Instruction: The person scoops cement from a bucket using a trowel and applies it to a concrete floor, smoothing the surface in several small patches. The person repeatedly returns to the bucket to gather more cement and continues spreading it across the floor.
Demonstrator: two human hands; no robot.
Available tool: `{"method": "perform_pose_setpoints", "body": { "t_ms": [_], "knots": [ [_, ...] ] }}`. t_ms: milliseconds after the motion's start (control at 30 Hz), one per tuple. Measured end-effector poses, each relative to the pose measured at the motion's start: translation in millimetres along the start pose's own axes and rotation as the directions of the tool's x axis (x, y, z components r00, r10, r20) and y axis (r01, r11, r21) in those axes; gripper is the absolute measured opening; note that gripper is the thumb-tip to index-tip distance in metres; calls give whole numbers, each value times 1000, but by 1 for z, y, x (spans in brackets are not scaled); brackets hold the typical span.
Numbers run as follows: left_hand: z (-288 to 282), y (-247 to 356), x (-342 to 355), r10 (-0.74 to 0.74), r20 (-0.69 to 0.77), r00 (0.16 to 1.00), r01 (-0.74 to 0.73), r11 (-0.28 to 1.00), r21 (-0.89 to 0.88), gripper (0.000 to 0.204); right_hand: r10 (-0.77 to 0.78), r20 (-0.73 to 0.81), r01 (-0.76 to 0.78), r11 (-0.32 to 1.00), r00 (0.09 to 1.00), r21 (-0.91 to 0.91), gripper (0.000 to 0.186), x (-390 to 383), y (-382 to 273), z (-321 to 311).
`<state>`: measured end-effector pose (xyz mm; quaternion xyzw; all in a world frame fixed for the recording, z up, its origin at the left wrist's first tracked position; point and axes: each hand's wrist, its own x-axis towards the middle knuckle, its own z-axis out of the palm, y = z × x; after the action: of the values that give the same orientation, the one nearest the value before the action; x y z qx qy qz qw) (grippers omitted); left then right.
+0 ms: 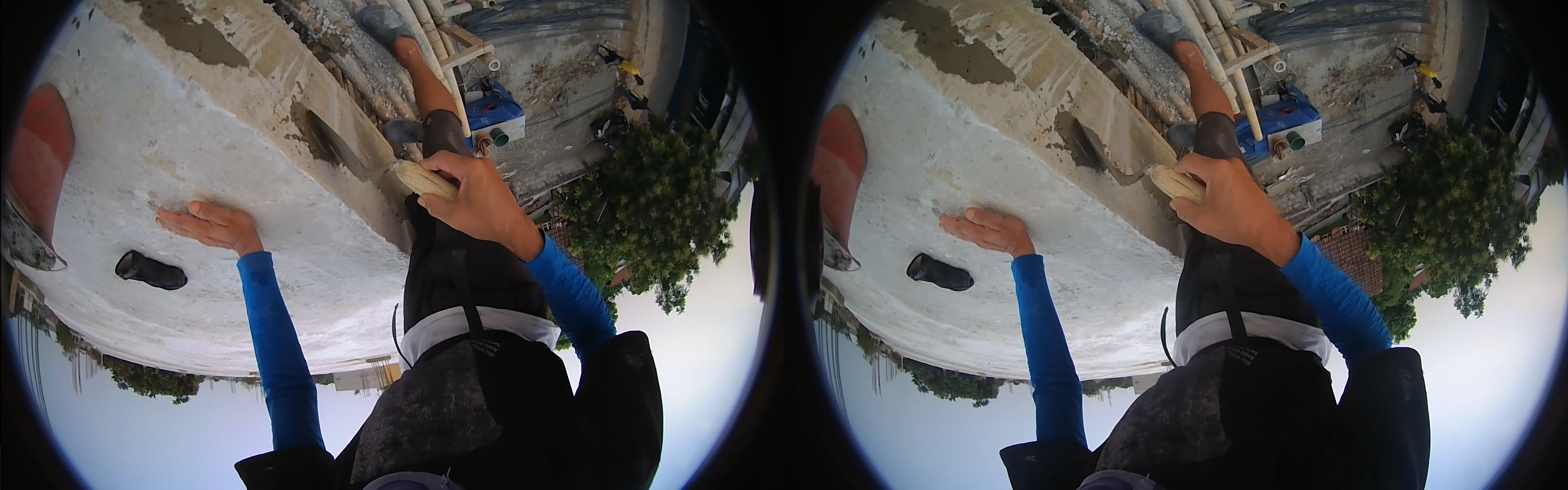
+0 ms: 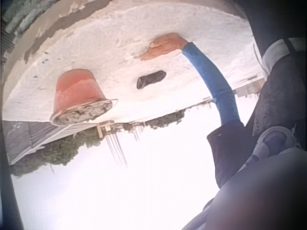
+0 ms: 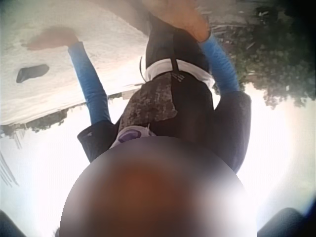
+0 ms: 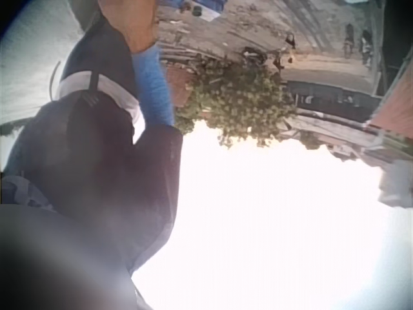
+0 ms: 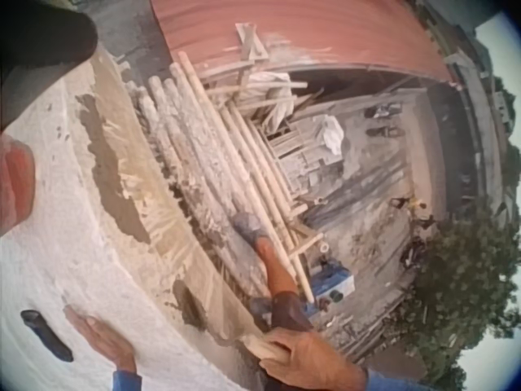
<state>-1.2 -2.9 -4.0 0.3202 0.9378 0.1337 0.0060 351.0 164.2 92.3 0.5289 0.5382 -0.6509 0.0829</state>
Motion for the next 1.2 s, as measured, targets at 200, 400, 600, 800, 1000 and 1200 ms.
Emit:
{"method": "perform_pose_setpoints", "body": {
  "t_ms": [200,400,600,800,1000,1200],
  "knots": [
    [0,1,0,-8,-2,1000,8,1000,0,71,-72,-114,47,977,991,-208,52,-45,-34,55],
    [1,-2,0,2,-12,1000,-2,1000,8,70,-94,-130,71,982,987,-177,57,-70,-42,53],
    [2,-5,1,1,-12,1000,-1,1000,13,71,-160,-199,162,987,967,-5,51,-69,-28,17],
    [1,-4,0,-1,-1,1000,1,1000,17,72,-120,-137,121,993,983,-1,46,7,18,6],
    [1,-3,-1,15,-1,1000,-15,1000,16,71,-157,-139,127,971,978,-202,54,-29,-13,42],
    [0,-1,1,20,-6,1000,-20,1000,-2,71,-94,-128,74,985,987,-153,57,-78,-48,59]
  ]
}}
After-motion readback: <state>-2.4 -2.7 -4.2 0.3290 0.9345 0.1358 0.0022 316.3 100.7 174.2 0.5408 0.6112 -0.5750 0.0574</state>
